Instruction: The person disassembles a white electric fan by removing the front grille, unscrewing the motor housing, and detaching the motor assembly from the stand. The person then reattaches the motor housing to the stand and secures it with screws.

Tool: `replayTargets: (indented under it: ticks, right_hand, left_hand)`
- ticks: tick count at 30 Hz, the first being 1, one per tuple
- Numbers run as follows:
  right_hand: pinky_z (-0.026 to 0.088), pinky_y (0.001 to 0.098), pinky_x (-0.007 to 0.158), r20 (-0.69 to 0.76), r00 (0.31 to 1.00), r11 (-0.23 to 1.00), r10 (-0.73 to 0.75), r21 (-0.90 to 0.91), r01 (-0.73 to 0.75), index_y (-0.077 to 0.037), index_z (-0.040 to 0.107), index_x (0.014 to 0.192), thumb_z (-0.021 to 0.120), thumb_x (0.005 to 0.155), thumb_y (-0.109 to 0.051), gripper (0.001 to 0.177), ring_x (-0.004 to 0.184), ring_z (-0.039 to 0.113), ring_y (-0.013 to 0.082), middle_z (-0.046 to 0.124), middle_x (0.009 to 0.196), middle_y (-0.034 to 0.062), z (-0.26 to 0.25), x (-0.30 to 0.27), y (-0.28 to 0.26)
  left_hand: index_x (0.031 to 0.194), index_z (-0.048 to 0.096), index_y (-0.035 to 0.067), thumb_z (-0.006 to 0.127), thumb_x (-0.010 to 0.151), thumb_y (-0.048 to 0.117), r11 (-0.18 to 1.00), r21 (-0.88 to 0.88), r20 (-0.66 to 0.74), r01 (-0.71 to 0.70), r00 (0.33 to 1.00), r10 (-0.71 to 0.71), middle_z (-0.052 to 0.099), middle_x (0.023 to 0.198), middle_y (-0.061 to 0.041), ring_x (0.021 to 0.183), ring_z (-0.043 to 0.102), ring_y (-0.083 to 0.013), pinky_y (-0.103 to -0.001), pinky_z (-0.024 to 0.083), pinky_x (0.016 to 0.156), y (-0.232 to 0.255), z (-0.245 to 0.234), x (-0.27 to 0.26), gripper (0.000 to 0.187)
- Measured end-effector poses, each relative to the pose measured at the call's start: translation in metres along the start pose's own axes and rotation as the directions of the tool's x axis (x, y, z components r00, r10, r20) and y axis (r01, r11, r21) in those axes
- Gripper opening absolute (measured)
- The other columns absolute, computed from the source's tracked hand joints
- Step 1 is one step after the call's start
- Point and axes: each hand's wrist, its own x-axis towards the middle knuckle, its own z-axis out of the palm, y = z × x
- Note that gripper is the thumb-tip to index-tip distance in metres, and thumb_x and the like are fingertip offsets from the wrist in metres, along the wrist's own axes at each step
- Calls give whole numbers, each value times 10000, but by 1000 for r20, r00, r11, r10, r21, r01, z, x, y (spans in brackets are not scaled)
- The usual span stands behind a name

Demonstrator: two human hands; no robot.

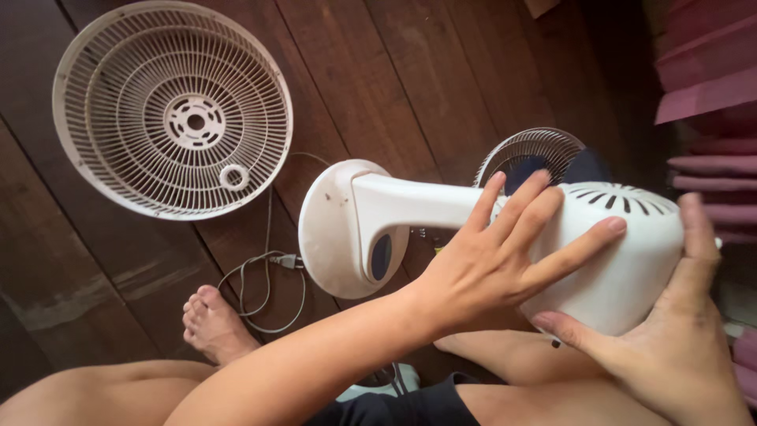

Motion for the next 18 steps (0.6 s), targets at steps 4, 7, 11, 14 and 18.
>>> replayTargets:
  ticks: [4, 7, 11, 14, 18]
  right_hand:
    - [526, 465, 954, 1, 996, 990, -90, 108, 90, -101, 66, 1618, 930, 516, -302, 1414, 1258, 587, 377, 459, 1498, 276, 2, -3, 6]
    - [518, 469, 969, -20, 992, 990, -122, 74, 123, -109, 89, 1610, 949, 515, -288, 1404, 1266, 571, 373, 448, 1493, 272, 4, -3, 11]
    - [515, 458, 960, -23, 978, 966, -206, 157, 207, -88, 88, 1602, 956, 559, -293, 1372, 1282, 537, 368, 408, 1496, 286, 3, 1, 18]
    - [518, 455, 958, -13, 978, 958, -207, 198, 206, -102, 89, 1604, 952, 550, -293, 1376, 1283, 538, 356, 416, 1499, 275, 5, 2, 19]
    - [502, 465, 989, -39, 981, 967, -190, 166, 194, -113, 71, 1614, 919, 510, -265, 1400, 1293, 537, 342, 433, 1498, 259, 7, -1, 20]
  left_hand:
    - [1561, 295, 199, 834, 652, 471, 998, -48, 46, -36, 998, 38, 401, 1587, -216, 1511, 450, -383, -646, 442, 1201, -3, 2, 1, 1091]
    - [1595, 259, 211, 822, 849, 355, 998, 3, 44, -65, 997, 65, 368, 1639, -198, 1473, 460, -360, -504, 496, 1155, -6, 6, 2, 946]
    - [1602, 254, 210, 756, 877, 269, 991, -110, -16, -77, 997, 76, 392, 1608, -211, 1396, 517, -432, -457, 519, 1140, -5, 11, 2, 885]
    - [1629, 225, 206, 704, 946, 200, 993, -86, -26, -84, 996, 82, 379, 1589, -220, 1389, 516, -448, -465, 499, 1179, -5, 12, 1, 834]
    - [1641, 208, 206, 625, 1043, 78, 993, 69, 46, -98, 994, 95, 370, 1635, -205, 1400, 512, -410, -426, 496, 1171, -7, 11, 1, 741]
